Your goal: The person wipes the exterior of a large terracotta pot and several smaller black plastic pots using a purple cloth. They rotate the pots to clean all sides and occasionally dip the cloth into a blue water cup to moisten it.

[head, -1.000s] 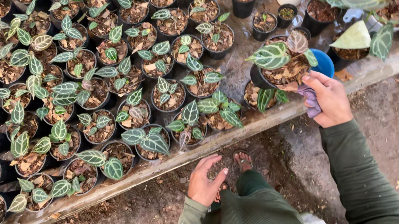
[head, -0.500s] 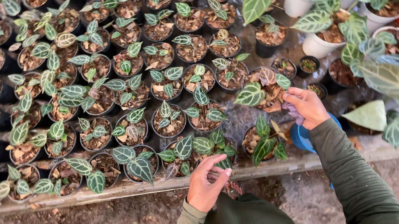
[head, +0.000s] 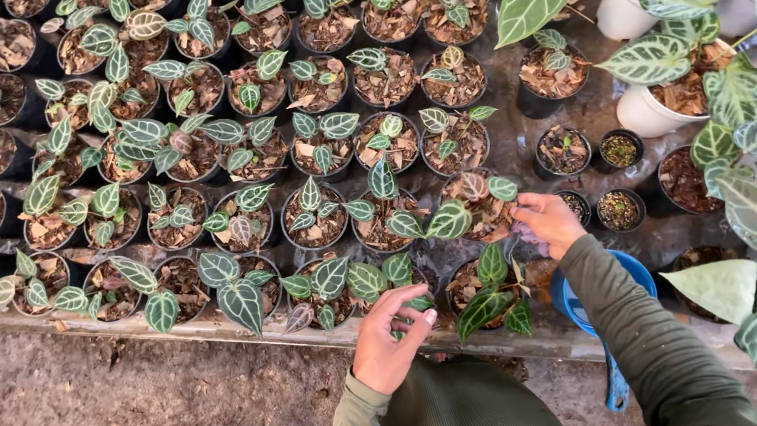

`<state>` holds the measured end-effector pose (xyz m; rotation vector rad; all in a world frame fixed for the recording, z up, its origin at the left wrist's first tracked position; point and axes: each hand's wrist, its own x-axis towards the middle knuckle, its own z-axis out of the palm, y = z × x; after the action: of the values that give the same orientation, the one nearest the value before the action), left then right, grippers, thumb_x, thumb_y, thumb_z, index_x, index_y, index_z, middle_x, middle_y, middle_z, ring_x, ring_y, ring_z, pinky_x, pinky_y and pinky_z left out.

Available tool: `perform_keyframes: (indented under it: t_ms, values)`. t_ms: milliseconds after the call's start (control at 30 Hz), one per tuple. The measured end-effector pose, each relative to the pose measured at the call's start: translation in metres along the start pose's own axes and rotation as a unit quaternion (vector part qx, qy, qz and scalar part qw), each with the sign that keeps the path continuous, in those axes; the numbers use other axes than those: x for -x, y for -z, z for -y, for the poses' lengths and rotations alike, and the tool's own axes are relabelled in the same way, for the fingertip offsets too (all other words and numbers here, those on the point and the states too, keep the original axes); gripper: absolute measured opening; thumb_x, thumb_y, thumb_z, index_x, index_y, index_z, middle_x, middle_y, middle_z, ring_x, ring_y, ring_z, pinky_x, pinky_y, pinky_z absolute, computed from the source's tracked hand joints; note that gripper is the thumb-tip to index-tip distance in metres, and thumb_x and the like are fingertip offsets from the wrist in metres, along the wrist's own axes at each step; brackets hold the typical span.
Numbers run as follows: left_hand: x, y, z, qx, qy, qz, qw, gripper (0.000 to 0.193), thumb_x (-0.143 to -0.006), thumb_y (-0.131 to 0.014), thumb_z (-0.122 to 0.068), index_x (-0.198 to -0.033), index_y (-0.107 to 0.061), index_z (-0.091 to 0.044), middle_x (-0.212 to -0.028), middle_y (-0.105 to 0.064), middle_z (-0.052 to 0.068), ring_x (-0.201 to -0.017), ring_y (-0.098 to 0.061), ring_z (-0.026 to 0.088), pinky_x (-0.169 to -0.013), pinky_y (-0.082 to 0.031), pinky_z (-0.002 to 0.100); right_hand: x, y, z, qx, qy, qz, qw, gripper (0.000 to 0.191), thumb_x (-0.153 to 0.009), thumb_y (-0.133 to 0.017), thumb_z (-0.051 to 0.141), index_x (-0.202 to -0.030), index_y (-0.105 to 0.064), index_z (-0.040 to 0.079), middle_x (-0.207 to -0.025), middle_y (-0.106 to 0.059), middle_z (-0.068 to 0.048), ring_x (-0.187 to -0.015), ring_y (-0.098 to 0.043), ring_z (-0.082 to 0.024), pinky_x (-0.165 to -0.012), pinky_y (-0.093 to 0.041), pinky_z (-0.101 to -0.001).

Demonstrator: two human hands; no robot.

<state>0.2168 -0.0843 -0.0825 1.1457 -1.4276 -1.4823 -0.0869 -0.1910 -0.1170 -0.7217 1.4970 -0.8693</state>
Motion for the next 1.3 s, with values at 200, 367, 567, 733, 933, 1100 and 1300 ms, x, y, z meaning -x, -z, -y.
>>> perform_keyframes:
  t_ms: [200,367,567,733,933,1100,1300]
  values:
    - [-0.008,-0.009,-0.005,-0.028,-0.01,-0.019,0.999,0.036,-0.092,-0.073,-0.013,-0.127,-0.068,-0.004,-0.129,-0.066,0.006,-0.091,-0.068,0.01,-0.076,-0.055,0.025,-0.013,-0.003,-0.013,0.019,-0.026,0.0,0.999,0.024,-0.096,-0.065,0.01,-0.119,-0.07,0.005,-0.072,-0.065,-0.003,-0.051,-0.048,-0.008,-0.044,-0.036,-0.0263]
    - [-0.012,-0.018,-0.004,-0.028,-0.003,-0.024,0.999,0.036,-0.092,-0.072,-0.013,-0.126,-0.068,-0.005,-0.128,-0.066,0.006,-0.09,-0.068,0.01,-0.075,-0.055,0.025,-0.02,0.0,-0.019,0.027,-0.028,-0.01,0.999,0.025,-0.095,-0.066,0.01,-0.12,-0.07,0.004,-0.074,-0.065,-0.003,-0.052,-0.051,-0.009,-0.043,-0.035,-0.0285]
    - [-0.011,-0.022,-0.003,-0.026,-0.002,-0.034,0.999,0.035,-0.092,-0.072,-0.013,-0.126,-0.068,-0.004,-0.128,-0.066,0.006,-0.091,-0.068,0.011,-0.076,-0.054,0.025,-0.024,-0.004,-0.017,0.031,-0.084,-0.036,0.995,0.037,-0.093,-0.068,0.012,-0.129,-0.062,0.011,-0.073,-0.067,-0.001,-0.052,-0.052,-0.009,-0.042,-0.033,-0.0285]
    - [-0.011,-0.025,-0.006,-0.035,-0.006,-0.047,0.998,0.035,-0.093,-0.073,-0.014,-0.127,-0.068,-0.004,-0.126,-0.067,0.006,-0.091,-0.068,0.011,-0.075,-0.054,0.026,-0.022,-0.007,-0.01,0.048,-0.109,-0.016,0.993,0.038,-0.094,-0.069,0.019,-0.129,-0.067,0.007,-0.07,-0.061,-0.002,-0.048,-0.044,-0.011,-0.038,-0.025,-0.0287]
    - [-0.011,-0.027,-0.007,-0.033,0.004,-0.043,0.999,0.036,-0.093,-0.073,-0.015,-0.127,-0.067,-0.004,-0.124,-0.067,0.007,-0.09,-0.069,0.011,-0.072,-0.055,0.026,-0.022,-0.001,-0.019,0.031,-0.121,-0.036,0.992,0.034,-0.096,-0.071,0.017,-0.129,-0.065,0.01,-0.075,-0.062,-0.005,-0.05,-0.046,-0.01,-0.039,-0.026,-0.0275]
    - [-0.018,-0.024,-0.003,-0.037,-0.005,-0.036,0.999,0.036,-0.093,-0.072,-0.015,-0.127,-0.068,-0.004,-0.119,-0.068,0.007,-0.091,-0.068,0.012,-0.073,-0.054,0.027,-0.019,0.014,-0.027,-0.039,-0.033,-0.021,0.998,0.024,-0.098,-0.062,0.01,-0.12,-0.068,0.001,-0.091,-0.074,-0.004,-0.056,-0.052,-0.007,-0.044,-0.036,-0.0258]
    - [-0.034,-0.007,-0.009,-0.09,-0.038,-0.048,0.994,0.022,-0.095,-0.07,-0.017,-0.112,-0.075,-0.003,-0.096,-0.075,0.003,-0.084,-0.069,0.009,-0.072,-0.054,0.026,0.0,0.026,-0.032,0.0,0.036,-0.066,0.997,0.017,-0.097,-0.066,0.011,-0.111,-0.072,0.004,-0.091,-0.073,-0.003,-0.063,-0.059,-0.005,-0.052,-0.044,-0.0212]
